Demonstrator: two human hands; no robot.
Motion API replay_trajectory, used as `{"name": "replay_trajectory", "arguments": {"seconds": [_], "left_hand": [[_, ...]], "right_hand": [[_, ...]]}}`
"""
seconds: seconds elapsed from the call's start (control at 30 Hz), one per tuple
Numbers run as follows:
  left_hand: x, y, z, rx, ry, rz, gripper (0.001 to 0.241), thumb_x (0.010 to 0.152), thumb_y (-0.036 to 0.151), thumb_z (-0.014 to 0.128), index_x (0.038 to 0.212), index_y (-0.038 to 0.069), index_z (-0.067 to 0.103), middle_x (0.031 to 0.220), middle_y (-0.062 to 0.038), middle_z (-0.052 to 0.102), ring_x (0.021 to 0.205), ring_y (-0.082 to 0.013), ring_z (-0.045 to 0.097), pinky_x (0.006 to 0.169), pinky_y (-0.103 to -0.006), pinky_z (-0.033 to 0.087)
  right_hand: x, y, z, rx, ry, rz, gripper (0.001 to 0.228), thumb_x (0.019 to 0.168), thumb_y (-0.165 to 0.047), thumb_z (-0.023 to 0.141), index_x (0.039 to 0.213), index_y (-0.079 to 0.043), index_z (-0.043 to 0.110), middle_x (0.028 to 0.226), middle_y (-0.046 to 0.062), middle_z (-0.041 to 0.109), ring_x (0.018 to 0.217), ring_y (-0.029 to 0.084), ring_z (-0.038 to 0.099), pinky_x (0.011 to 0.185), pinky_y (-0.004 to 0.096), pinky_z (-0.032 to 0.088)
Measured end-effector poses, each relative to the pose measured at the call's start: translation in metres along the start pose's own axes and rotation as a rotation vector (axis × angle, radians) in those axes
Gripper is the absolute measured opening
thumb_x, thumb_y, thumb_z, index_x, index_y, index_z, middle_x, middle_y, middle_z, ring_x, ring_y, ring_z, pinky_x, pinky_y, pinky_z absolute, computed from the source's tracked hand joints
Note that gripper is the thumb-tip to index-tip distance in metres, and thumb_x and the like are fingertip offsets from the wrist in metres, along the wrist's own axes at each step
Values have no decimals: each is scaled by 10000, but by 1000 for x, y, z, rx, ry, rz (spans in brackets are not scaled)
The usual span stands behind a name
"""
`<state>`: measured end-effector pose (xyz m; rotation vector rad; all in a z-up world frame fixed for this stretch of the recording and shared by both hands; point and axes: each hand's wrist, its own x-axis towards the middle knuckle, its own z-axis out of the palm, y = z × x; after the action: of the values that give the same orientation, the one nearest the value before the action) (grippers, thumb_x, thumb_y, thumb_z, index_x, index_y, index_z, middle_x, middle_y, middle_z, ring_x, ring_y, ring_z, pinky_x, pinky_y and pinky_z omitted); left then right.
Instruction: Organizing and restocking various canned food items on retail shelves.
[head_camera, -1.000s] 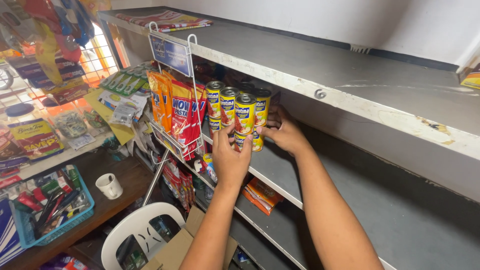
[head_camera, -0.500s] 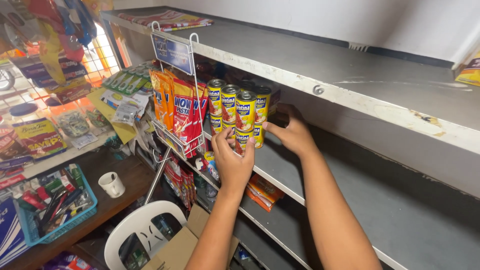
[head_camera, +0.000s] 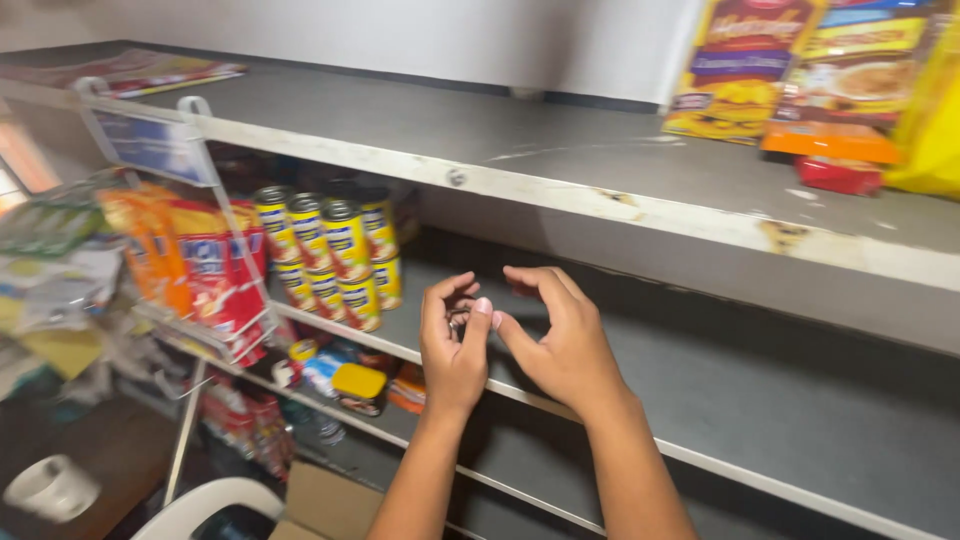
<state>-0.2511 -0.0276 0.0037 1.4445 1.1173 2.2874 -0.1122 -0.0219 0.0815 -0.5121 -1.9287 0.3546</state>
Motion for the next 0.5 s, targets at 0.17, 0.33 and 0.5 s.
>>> {"name": "replay_trajectory", "arguments": {"seconds": [0.17,0.33,0.5], "left_hand": [[-28,2,60,-108,-180,-29,326,986,113,633,1294,16,590,1189,-97,642,1005,-129,607,865,-272,520],[-69,5,123,-347,-397,-139,309,991,87,602,1292,20,583,1168,-99,638,986,-136,609,857,-287,531],[-125,23,204,-441,-635,-161,258,1026,92,522,1247,7,624,1148,-106,647,1055,-171,627,946,-306,513]], "right_hand": [[-39,5,-50,-116,90,91,372,848,-80,753,1196,11,659,1112,164,715,1034,283,723,891,358,564],[-84,2,-100,-284,239,214,323,874,-54,716,1183,18,651,1105,166,713,1032,282,735,875,362,568],[-134,-12,-158,-472,419,265,272,904,-6,662,1176,-6,661,1096,163,705,1011,303,727,896,365,578]]}}
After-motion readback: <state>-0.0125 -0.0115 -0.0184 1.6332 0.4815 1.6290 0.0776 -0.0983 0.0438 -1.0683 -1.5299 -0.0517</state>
